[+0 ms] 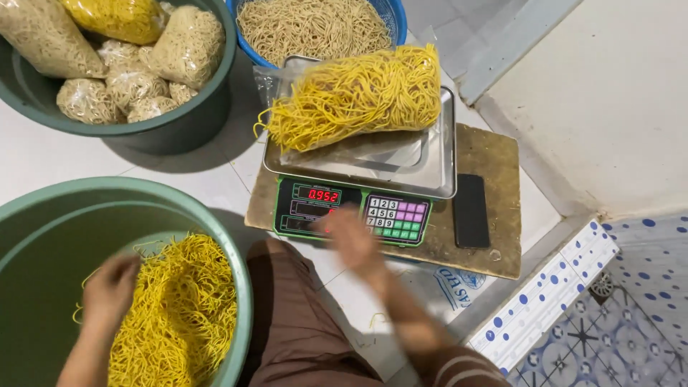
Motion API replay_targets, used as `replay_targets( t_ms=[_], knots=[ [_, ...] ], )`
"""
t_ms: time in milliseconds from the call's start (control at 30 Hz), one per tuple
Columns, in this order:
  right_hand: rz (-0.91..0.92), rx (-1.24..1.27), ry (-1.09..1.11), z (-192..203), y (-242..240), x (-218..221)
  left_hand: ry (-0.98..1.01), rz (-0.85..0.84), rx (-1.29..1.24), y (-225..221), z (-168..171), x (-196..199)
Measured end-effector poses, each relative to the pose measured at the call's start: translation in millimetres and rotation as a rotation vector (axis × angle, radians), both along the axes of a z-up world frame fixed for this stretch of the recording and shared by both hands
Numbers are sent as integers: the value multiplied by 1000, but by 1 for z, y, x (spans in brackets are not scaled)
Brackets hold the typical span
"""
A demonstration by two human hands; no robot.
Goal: Packaging yellow noodles into plastic bags and weighing them on a digital scale for portioning.
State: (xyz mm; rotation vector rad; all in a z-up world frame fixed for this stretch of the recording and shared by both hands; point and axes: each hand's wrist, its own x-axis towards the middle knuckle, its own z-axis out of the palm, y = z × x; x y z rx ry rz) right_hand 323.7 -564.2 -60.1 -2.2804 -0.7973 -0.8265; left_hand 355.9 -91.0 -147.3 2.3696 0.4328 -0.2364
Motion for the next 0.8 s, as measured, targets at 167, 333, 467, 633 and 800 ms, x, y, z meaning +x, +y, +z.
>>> replay_targets(
  t_ms=[167,333,467,633,800],
  knots=[
    [-487,-227,231,50,-97,9,168,273,-163,46,-49,-103],
    [-506,-439,218,25,-119,27,130,492,-385,31,-45,-143],
    [-443,-377,187,20,-118,29,171,503,-430,31,-52,-152],
    [-416,-302,303,38,-123,29,152,460,-457,14,-26,-151],
    [-445,-15,731,74,-123,26,177,409,-406,20,-45,-156]
  ],
)
